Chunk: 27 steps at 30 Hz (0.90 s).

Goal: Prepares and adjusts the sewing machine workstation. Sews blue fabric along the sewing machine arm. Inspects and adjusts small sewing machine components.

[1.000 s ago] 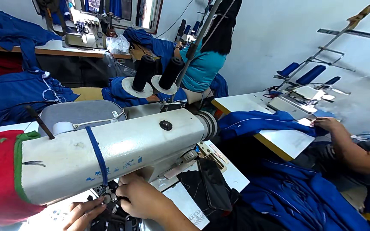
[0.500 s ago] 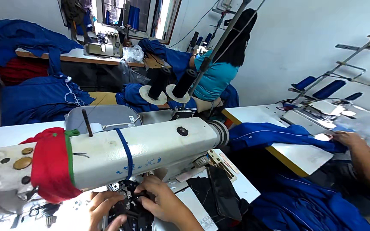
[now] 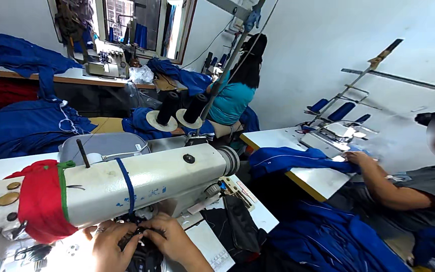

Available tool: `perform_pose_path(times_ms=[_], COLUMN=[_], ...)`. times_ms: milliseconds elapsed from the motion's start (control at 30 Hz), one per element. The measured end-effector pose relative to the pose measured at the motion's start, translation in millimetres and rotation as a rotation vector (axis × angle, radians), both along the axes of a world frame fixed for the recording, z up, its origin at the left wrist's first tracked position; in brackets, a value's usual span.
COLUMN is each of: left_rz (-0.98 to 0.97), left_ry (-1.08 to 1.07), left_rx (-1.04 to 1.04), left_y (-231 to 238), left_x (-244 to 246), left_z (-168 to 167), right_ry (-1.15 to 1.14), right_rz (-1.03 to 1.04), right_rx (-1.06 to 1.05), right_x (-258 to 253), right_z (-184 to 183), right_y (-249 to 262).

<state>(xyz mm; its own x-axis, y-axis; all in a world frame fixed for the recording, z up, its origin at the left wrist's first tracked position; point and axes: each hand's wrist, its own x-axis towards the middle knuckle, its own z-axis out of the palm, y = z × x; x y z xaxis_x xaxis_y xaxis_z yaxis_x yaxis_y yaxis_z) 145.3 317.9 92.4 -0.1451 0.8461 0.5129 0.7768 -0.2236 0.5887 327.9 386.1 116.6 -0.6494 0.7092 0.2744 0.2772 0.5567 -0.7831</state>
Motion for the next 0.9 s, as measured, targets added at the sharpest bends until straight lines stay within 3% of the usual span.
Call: perform_pose_path(times_ms=[300,433,533,600,700,800,900], left_rz=[0.034,-0.028,-0.09,-0.111,-0.102,-0.137,-0.155], left_ry=[-0.055,-0.169,-0.32,-0.426,-0.603,-0.805,-0.852], left_rx=[0.064,0.083,0.066,0.036,-0.038,-0.099,-0.105], left_y=[-8,-18,-25,-29,-36,-43,-47], left_x=[-6,-13,-15,-16,-17,-20,-20], left_z=[-4,-2,-2,5,18,25,26], right_ry=[-0.004,-0.24,-0.505,-0.555,-0.436,-0.161,0.016], right_rz=[-0.203,-0.322,-0.269,-0.233,-0.246,-0.234,-0.054], right_rx=[0.056,0.185,0.093,0.053,0.14,0.23,-0.025], right_x=[-15,-26,-32,-32,-28,-27,-31], right_z=[-5,0,18,28,29,25,30], right_y=[-10,-16,-20,-21,-30,-44,-56])
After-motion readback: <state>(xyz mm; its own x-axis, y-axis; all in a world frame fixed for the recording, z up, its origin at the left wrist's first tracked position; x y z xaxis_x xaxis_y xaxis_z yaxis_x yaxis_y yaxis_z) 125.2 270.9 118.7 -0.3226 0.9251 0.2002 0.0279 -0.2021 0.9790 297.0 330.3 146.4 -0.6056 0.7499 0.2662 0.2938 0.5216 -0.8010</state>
